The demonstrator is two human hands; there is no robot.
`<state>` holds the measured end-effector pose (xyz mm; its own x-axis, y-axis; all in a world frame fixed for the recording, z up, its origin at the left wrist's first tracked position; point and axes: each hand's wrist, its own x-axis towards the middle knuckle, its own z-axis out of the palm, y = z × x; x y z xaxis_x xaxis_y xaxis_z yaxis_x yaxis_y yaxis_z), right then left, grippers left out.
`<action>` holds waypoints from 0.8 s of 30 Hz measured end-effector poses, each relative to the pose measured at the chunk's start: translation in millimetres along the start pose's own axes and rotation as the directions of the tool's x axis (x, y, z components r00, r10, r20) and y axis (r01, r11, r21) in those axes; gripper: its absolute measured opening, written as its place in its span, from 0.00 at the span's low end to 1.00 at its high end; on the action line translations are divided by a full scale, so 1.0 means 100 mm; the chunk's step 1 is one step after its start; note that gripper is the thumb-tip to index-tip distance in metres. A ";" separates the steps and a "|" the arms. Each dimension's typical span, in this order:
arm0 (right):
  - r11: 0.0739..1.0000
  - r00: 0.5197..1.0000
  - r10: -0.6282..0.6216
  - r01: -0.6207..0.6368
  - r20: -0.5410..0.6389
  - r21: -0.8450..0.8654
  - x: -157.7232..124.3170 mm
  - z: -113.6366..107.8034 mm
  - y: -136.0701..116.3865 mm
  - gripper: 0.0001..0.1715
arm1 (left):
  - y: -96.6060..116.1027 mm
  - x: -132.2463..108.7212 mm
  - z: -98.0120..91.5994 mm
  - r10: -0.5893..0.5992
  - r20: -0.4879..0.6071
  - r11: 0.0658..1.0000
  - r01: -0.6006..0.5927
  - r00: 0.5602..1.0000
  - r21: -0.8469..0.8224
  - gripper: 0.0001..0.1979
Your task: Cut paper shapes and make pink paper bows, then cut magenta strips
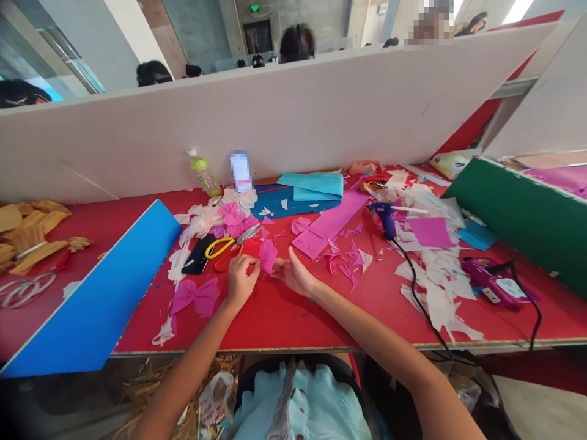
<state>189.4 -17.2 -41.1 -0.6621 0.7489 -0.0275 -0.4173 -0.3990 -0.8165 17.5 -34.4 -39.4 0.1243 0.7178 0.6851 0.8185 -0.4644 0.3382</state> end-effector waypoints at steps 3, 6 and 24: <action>1.000 1.000 -0.011 0.011 0.028 0.003 0.00 -0.01 -0.01 0.40 | 0.00 0.00 0.00 0.023 0.004 0.999 -0.023 1.000 0.043 0.05; 1.000 1.000 -0.006 0.006 0.014 -0.007 0.00 0.00 -0.02 0.41 | 0.00 0.00 0.00 0.040 0.010 0.997 -0.041 0.999 0.063 0.04; 0.996 0.999 -0.001 -0.003 -0.043 -0.089 0.03 -0.13 -0.01 0.39 | 0.01 0.01 -0.02 0.061 0.107 0.989 -0.074 0.992 0.128 0.01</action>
<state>196.3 -7.3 -47.9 -0.6341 0.7715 -0.0516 -0.3583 -0.3523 -0.8646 16.8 -35.1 -36.7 0.2332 0.7398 0.6311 0.8722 -0.4461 0.2006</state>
